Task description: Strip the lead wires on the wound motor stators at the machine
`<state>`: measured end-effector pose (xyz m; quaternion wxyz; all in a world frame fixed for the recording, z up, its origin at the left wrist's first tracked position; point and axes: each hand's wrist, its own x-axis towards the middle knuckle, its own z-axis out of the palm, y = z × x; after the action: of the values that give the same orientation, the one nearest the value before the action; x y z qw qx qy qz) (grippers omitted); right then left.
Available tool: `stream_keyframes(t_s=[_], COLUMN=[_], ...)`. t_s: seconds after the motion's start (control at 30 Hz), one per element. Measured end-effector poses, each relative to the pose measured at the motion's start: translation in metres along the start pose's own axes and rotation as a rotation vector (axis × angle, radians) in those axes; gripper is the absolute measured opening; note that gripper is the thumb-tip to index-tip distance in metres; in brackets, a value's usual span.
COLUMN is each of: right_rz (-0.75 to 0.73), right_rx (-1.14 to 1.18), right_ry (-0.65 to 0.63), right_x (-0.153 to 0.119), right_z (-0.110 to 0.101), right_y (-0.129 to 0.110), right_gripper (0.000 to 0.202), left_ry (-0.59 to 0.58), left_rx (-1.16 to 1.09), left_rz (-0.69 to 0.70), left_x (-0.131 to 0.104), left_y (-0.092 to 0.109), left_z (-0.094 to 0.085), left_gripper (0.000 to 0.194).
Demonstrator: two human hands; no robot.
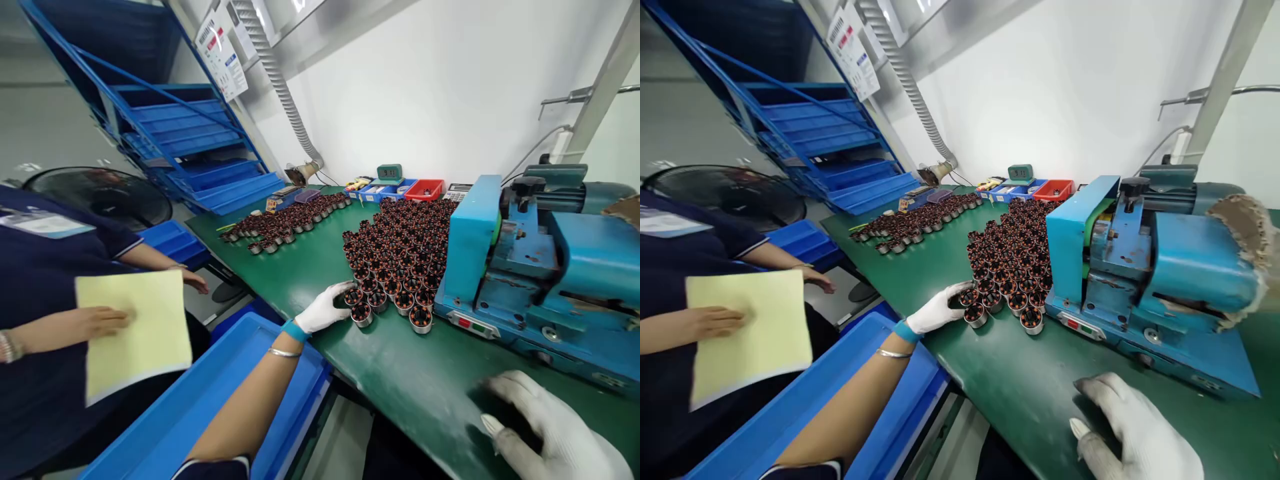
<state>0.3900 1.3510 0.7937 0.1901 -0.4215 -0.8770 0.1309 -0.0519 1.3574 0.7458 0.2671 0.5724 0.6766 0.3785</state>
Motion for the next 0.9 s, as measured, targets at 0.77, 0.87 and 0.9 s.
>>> stream_keyframes(t_s=[0.77,0.87,0.9], right_rz=[0.310,0.313,0.322], right_rx=[0.482,0.660,0.740], right_ry=[0.024,0.197,0.231], right_x=[0.003,0.006,0.008], right_z=[-0.032,-0.036,-0.035], right_y=[-0.037,-0.028,-0.025], right_gripper=[0.040,0.018,0.013], left_ry=[-0.094,-0.120,-0.109], left_rx=[0.240,0.251,0.235], left_rz=[0.680,0.793,0.793], left_x=[-0.074,-0.061,-0.057], left_y=[0.188,0.207,0.212], left_z=[0.113,0.141,0.148], left_gripper=[0.049,0.046,0.043])
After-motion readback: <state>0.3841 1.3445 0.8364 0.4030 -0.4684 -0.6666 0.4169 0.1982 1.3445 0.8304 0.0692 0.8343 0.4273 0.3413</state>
